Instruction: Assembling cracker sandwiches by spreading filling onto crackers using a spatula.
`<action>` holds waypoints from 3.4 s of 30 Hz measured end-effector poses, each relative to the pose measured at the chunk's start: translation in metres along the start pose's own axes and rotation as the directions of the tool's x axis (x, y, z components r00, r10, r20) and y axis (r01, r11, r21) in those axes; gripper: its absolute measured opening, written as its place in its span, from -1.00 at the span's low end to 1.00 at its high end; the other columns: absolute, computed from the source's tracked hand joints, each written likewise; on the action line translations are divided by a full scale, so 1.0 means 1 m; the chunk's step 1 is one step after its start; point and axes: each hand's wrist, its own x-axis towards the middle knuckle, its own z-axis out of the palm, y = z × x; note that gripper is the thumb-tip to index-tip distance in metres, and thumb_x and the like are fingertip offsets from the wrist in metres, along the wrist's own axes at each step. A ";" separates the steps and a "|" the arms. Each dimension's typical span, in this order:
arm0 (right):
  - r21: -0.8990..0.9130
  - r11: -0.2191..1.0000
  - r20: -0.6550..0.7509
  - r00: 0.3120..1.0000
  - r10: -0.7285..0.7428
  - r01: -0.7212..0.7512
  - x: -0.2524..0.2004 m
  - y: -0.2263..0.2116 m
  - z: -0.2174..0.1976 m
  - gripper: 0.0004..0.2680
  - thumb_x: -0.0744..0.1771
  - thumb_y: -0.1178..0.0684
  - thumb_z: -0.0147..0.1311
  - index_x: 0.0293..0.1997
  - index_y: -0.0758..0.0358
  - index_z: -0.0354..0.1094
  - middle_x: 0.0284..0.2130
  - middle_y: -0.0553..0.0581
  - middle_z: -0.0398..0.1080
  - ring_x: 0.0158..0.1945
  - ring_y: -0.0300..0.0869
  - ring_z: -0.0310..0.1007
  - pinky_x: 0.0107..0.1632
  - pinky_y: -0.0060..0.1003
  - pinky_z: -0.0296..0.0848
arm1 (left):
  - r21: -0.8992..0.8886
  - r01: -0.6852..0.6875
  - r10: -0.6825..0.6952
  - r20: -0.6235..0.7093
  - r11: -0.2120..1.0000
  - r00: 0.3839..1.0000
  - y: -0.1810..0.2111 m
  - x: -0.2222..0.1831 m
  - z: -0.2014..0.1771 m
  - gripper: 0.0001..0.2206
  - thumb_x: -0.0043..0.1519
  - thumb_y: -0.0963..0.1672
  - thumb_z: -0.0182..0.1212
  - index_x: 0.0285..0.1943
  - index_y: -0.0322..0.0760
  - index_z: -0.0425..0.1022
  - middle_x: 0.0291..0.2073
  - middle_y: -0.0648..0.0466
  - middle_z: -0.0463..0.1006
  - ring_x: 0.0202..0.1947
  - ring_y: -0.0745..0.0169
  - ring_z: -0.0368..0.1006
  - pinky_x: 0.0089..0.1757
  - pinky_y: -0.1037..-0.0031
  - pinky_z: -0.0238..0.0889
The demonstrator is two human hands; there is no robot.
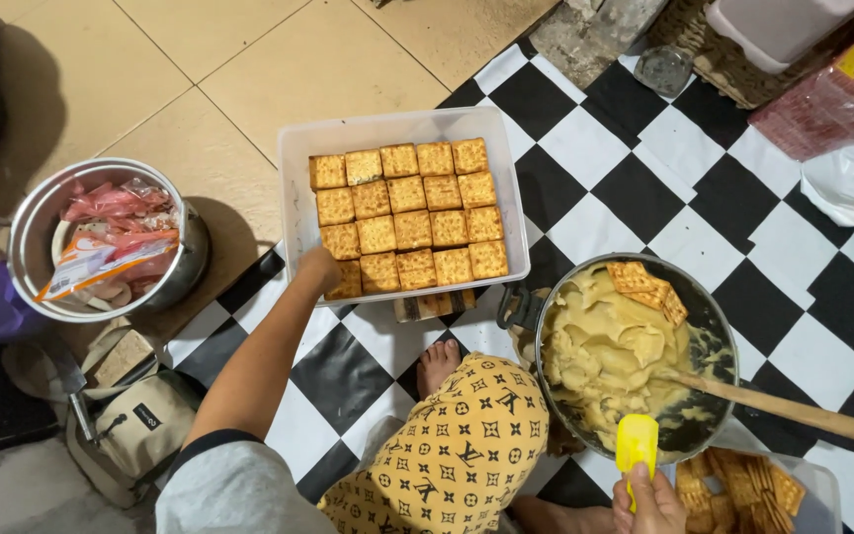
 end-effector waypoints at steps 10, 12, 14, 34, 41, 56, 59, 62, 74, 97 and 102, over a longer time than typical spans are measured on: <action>-0.191 0.979 -0.088 0.992 -0.095 0.077 -0.016 -0.034 -0.068 -0.80 0.44 0.01 -0.09 -0.22 0.33 0.35 -0.70 0.08 0.30 -0.74 -0.28 0.09 -0.69 -0.39 0.03 | -0.063 -0.202 0.202 -0.009 0.977 0.979 -0.015 -0.030 -0.029 -0.35 0.14 0.20 0.13 0.18 -0.34 0.54 -0.01 -0.27 0.61 -0.07 -0.30 0.54 -0.09 0.10 0.41; -0.872 -0.104 0.390 0.550 -0.739 0.478 -0.034 -0.080 -0.107 -0.91 0.27 0.25 0.15 -0.19 0.40 0.42 -0.45 0.22 0.28 -0.57 -0.02 0.14 -0.52 -0.16 0.14 | 0.442 -0.203 0.211 0.031 0.874 0.977 -0.005 -0.033 -0.061 -0.24 0.22 0.31 -0.17 -0.03 -0.31 0.69 -0.14 -0.17 0.72 -0.15 -0.18 0.65 -0.15 0.18 0.45; -0.742 0.572 -0.111 0.779 -0.617 0.348 -0.074 -0.155 -0.106 -0.91 0.35 0.13 0.00 -0.17 0.33 0.33 -0.53 0.11 0.25 -0.60 -0.19 0.09 -0.55 -0.31 0.07 | 0.472 -0.335 0.382 -0.004 0.815 0.924 0.050 -0.047 -0.106 -0.35 0.25 0.20 -0.06 -0.08 -0.44 0.68 -0.17 -0.25 0.71 -0.13 -0.26 0.62 -0.09 0.17 0.45; 0.721 0.550 -0.337 0.906 -0.255 0.423 -0.150 -0.224 -0.163 -0.78 0.39 0.29 -0.22 0.14 0.35 0.25 -0.29 0.27 0.31 -0.38 -0.14 0.23 -0.31 -0.32 0.24 | 0.363 -0.930 0.936 0.341 -0.050 0.083 0.614 -0.308 0.426 -0.63 0.22 -0.07 -0.01 -0.04 -0.47 0.60 -0.06 -0.31 0.58 -0.10 -0.28 0.51 -0.06 -0.15 0.25; 0.769 0.530 -0.234 0.929 -0.285 0.357 -0.152 -0.226 -0.166 -0.82 0.39 0.24 -0.08 0.11 0.44 0.23 -0.31 0.27 0.30 -0.35 -0.09 0.26 -0.30 -0.25 0.25 | -0.125 -0.561 0.572 0.260 0.819 0.778 0.635 -0.305 0.455 -0.30 0.29 0.13 -0.08 0.36 -0.52 -0.08 0.22 -0.37 0.19 0.18 -0.35 0.25 0.07 -0.08 0.19; 0.400 0.743 -0.304 0.843 -0.445 0.536 -0.118 -0.220 -0.110 -0.85 0.44 0.21 -0.18 0.14 0.26 0.17 -0.26 0.17 0.31 -0.27 -0.18 0.26 -0.19 -0.33 0.31 | -0.733 -0.658 0.886 -0.176 0.173 0.430 0.450 -0.441 0.047 -0.51 0.15 -0.24 0.30 0.27 -0.26 0.26 -0.13 -0.02 0.63 -0.35 0.17 0.55 -0.27 0.47 0.44; -0.090 0.928 -0.217 0.902 -0.373 0.362 -0.089 -0.195 -0.081 -0.76 0.42 0.09 -0.11 0.24 0.21 0.19 -0.34 0.07 0.36 -0.36 -0.26 0.30 -0.28 -0.38 0.32 | -0.921 -0.344 0.786 -0.075 0.180 0.614 0.372 -0.416 0.020 -0.49 0.18 -0.24 0.31 0.32 -0.37 0.24 -0.15 -0.07 0.62 -0.28 0.24 0.56 -0.25 0.51 0.44; -0.630 0.766 -0.106 0.961 -0.254 0.132 -0.037 -0.138 -0.044 -0.74 0.41 -0.14 -0.18 0.13 0.12 0.28 -0.42 0.12 0.46 -0.33 -0.03 0.43 -0.25 -0.11 0.35 | -0.966 -0.212 0.618 -0.076 0.150 0.783 0.311 -0.372 0.022 -0.71 0.12 -0.24 0.43 0.00 -0.49 0.58 -0.25 -0.13 0.67 -0.29 0.19 0.56 -0.23 0.45 0.46; -0.968 -0.052 0.241 0.858 -0.454 0.244 0.129 -0.047 0.084 -0.82 0.41 0.07 -0.11 0.03 0.38 0.21 -0.51 0.24 0.44 -0.54 0.05 0.47 -0.47 -0.06 0.47 | -0.947 0.112 0.275 0.027 -0.300 0.961 0.276 -0.345 -0.076 -0.68 0.23 -0.29 0.22 0.18 -0.50 0.41 -0.14 -0.19 0.57 -0.29 0.08 0.55 -0.22 0.39 0.53; -0.404 0.886 0.073 0.957 0.282 -0.230 0.143 -0.049 0.149 -0.69 0.41 0.08 -0.13 0.33 0.28 0.25 -0.34 0.05 0.42 -0.58 -0.28 0.14 -0.56 -0.38 0.09 | -0.956 -0.075 0.234 -0.145 -0.283 0.961 0.279 -0.355 -0.112 -0.52 0.20 -0.35 0.01 0.36 -0.47 0.26 0.25 -0.15 0.40 0.07 0.12 0.45 0.01 0.46 0.42; 0.055 0.901 0.205 0.888 0.412 -0.431 0.153 -0.026 0.145 -0.75 0.38 0.24 -0.18 0.19 0.40 0.26 -0.56 0.07 0.29 -0.70 -0.36 0.01 -0.69 -0.47 -0.05 | -0.948 -0.126 0.143 -0.174 -0.293 0.974 0.272 -0.346 -0.099 -0.52 0.16 -0.29 0.23 0.31 -0.54 0.33 -0.07 -0.15 0.51 -0.17 0.18 0.48 -0.09 0.50 0.44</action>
